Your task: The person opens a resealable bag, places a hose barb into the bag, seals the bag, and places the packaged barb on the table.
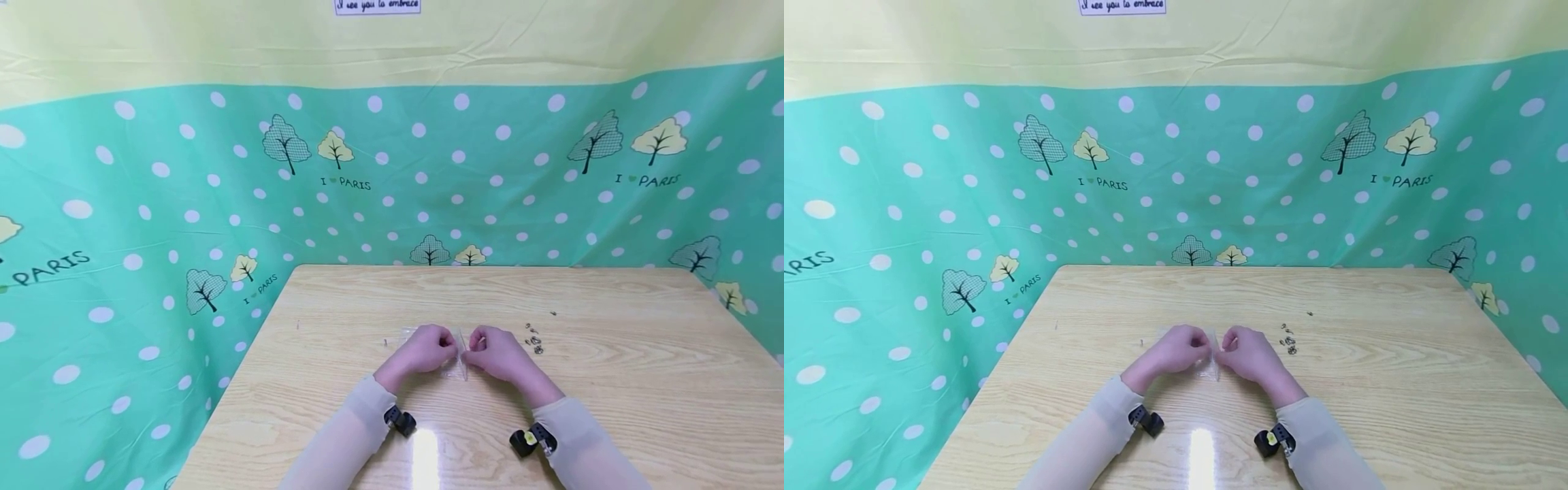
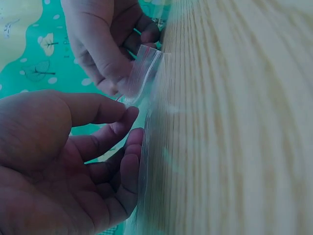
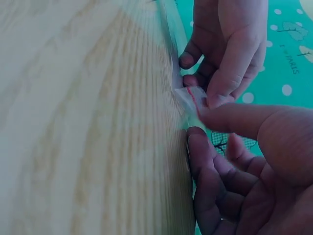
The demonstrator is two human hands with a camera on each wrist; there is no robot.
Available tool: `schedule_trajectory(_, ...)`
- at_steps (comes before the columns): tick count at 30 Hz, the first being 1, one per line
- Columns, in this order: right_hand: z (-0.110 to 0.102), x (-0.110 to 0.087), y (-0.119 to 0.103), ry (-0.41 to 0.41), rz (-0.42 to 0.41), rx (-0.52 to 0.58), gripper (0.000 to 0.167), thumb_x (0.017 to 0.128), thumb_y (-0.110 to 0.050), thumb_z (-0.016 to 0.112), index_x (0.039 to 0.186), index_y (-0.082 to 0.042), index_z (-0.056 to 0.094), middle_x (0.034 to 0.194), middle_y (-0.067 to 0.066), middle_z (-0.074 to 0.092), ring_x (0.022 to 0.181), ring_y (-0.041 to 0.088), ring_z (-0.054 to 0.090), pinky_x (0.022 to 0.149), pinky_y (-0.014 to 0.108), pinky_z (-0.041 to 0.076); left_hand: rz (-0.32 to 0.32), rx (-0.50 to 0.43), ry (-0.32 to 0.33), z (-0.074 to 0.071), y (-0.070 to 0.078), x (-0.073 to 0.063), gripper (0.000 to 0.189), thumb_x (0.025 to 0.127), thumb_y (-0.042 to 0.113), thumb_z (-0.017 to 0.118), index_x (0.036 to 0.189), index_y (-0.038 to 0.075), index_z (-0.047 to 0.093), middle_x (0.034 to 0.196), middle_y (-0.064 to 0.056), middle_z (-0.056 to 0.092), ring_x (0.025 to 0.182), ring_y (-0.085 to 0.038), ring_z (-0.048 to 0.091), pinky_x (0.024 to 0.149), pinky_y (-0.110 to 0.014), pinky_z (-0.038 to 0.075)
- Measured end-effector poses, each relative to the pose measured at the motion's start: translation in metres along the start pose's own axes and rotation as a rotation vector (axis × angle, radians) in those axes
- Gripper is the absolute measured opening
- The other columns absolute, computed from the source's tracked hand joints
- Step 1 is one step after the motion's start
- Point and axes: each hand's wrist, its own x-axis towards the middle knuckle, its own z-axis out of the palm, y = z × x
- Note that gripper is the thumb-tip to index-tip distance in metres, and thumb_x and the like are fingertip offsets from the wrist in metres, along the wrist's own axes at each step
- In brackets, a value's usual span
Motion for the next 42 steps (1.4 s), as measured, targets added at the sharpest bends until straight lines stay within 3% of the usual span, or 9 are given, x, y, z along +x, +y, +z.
schedule_trajectory(7,0.002,0.0,-0.003,0.008,-0.092,-0.005,0.015,0.089,-0.003,0.077,0.088,-0.014,0.067,0.07,-0.001,0.064,0.058,0.015,0.054,0.052,0.027,0.042,0.014,0.012,0.011,0.0,-0.002,0.001,0.014,0.097,0.011,0.068,0.086,0.013,0.076,0.075,0.01,0.064,0.068,-0.005,0.054,0.063,-0.02,0.045)
schedule_trajectory(14,0.003,-0.002,-0.007,0.015,-0.055,-0.054,0.012,0.089,-0.005,0.078,0.097,-0.013,0.078,0.083,-0.001,0.071,0.074,0.015,0.063,0.065,0.031,0.053,0.001,-0.006,0.006,0.0,-0.003,0.0,0.012,0.098,0.012,0.069,0.092,0.01,0.079,0.079,0.009,0.067,0.071,-0.006,0.057,0.066,-0.021,0.048)
schedule_trajectory(22,0.002,-0.002,-0.008,-0.018,-0.053,-0.081,0.018,0.089,-0.008,0.082,0.107,-0.008,0.08,0.084,0.0,0.069,0.074,0.015,0.06,0.064,0.031,0.05,0.003,-0.037,-0.029,-0.001,-0.001,-0.002,0.01,0.099,0.013,0.073,0.092,0.009,0.078,0.078,0.008,0.066,0.067,-0.006,0.057,0.062,-0.021,0.049)
schedule_trajectory(25,0.002,-0.003,-0.007,-0.023,-0.053,-0.086,0.02,0.088,-0.007,0.082,0.107,-0.008,0.08,0.085,0.0,0.068,0.074,0.016,0.059,0.065,0.032,0.049,0.02,-0.017,-0.051,-0.004,0.001,-0.003,0.003,0.095,0.008,0.077,0.097,0.006,0.078,0.079,0.007,0.066,0.07,-0.006,0.057,0.066,-0.021,0.05)
schedule_trajectory(27,0.002,-0.002,-0.006,-0.021,-0.049,-0.083,0.021,0.086,-0.006,0.081,0.107,-0.008,0.079,0.085,0.0,0.067,0.075,0.016,0.058,0.066,0.032,0.049,0.031,0.015,-0.061,-0.006,0.002,-0.004,0.013,0.091,0.006,0.082,0.103,0.005,0.078,0.082,0.003,0.066,0.073,-0.008,0.057,0.07,-0.022,0.051)
schedule_trajectory(30,0.002,-0.002,-0.003,-0.017,-0.041,-0.083,0.022,0.085,-0.006,0.082,0.107,-0.008,0.079,0.084,0.0,0.067,0.074,0.016,0.058,0.066,0.032,0.049,0.039,0.132,-0.045,-0.008,0.004,-0.005,0.034,0.085,0.013,0.09,0.115,0.006,0.076,0.096,-0.003,0.066,0.088,-0.013,0.058,0.081,-0.025,0.051)
schedule_trajectory(36,0.002,-0.001,0.0,-0.02,-0.033,-0.067,0.025,0.084,-0.009,0.085,0.108,-0.009,0.079,0.083,0.0,0.067,0.073,0.016,0.059,0.065,0.032,0.049,0.033,0.399,-0.01,-0.009,0.007,-0.009,0.074,0.081,0.036,0.095,0.142,0.007,0.066,0.152,-0.014,0.055,0.141,-0.033,0.048,0.115,-0.05,0.045)
schedule_trajectory(39,0.002,-0.001,-0.001,-0.024,-0.038,-0.065,0.028,0.084,-0.01,0.085,0.112,-0.009,0.08,0.084,0.0,0.067,0.073,0.017,0.059,0.066,0.033,0.049,0.046,0.394,-0.071,-0.01,0.006,-0.009,0.08,0.087,0.034,0.09,0.152,0.002,0.057,0.167,-0.015,0.042,0.156,-0.036,0.034,0.124,-0.057,0.034)
schedule_trajectory(42,0.001,0.001,-0.002,-0.025,-0.04,-0.089,0.029,0.09,-0.016,0.083,0.118,-0.011,0.08,0.091,0.001,0.071,0.08,0.017,0.062,0.072,0.037,0.052,0.052,0.357,-0.132,-0.011,0.005,-0.009,0.082,0.093,0.03,0.085,0.158,-0.002,0.047,0.172,-0.016,0.034,0.16,-0.035,0.027,0.127,-0.058,0.026)
